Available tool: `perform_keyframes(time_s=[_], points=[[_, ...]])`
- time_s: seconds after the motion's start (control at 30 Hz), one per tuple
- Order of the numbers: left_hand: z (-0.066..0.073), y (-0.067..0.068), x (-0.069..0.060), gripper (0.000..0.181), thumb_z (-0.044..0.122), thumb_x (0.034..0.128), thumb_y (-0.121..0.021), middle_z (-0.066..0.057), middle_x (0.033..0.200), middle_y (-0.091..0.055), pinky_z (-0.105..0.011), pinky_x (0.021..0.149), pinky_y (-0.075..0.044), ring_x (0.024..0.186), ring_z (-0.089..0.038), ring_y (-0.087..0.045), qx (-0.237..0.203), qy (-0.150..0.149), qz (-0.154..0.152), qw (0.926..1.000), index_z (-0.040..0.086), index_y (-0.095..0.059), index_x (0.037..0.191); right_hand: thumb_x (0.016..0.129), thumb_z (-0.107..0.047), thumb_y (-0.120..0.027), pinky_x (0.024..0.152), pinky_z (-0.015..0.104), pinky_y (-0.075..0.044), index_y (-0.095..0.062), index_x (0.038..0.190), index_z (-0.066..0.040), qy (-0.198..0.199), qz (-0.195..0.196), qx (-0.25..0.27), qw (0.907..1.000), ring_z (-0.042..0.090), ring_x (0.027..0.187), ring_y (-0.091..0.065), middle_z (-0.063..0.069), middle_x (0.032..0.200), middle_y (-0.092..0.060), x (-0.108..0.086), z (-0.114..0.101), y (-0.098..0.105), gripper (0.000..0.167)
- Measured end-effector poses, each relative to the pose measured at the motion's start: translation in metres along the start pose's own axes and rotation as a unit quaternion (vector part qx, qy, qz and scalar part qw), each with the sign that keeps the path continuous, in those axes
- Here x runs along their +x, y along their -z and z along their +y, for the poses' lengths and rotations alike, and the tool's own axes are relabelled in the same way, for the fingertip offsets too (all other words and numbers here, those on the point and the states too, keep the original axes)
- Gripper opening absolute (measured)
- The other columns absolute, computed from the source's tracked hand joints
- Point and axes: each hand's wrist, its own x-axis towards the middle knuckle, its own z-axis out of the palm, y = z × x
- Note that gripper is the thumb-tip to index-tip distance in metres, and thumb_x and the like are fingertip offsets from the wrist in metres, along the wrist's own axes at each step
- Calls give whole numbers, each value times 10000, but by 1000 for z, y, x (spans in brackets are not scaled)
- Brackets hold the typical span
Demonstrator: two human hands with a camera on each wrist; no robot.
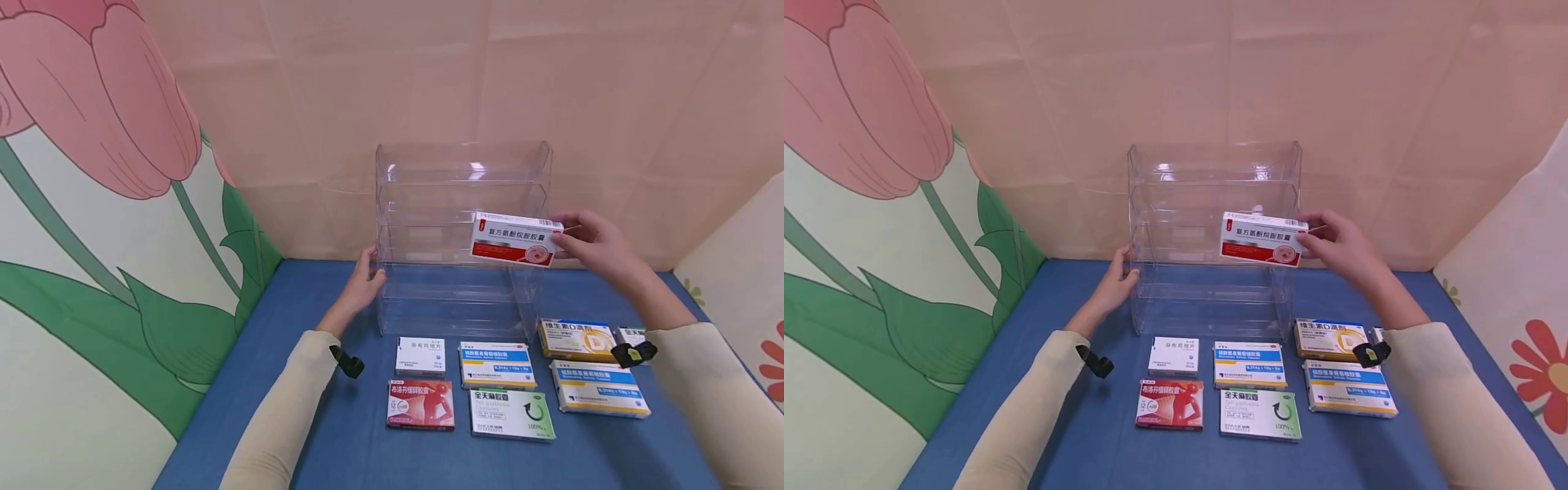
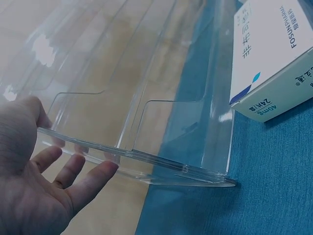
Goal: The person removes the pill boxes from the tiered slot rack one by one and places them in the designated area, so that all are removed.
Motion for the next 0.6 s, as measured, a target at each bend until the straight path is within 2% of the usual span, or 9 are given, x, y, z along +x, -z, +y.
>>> perform_keyframes(time_s=[0.17,0.43,0.6], points=[[2,-1,-1,648,149,1027,-489,-186,1562,-301,-505,878,-556,1354,-385,-460,-13,5,-23,10000,136,-168,1590,1008,-315,-613,785,198,-568,-504,1421,-91,-80,-155,-331,9993,82,1004,-621,88,1322,-565,-15,13,16,483],[2,-4,0,641,153,1029,-480,-186,1554,-311,-495,874,-556,1350,-386,-466,27,3,-29,10000,140,-170,1590,999,-198,-635,750,216,-581,-552,1369,-52,-5,-172,-490,9986,12,945,-641,-198,1133,-603,-35,32,40,407],[2,-6,2,637,155,1026,-474,-189,1542,-318,-496,872,-554,1333,-387,-475,31,1,-30,10000,142,-177,1589,999,-171,-632,728,225,-585,-540,1379,-38,-94,-204,-521,9984,-10,944,-642,-222,1128,-606,-47,44,52,413]])
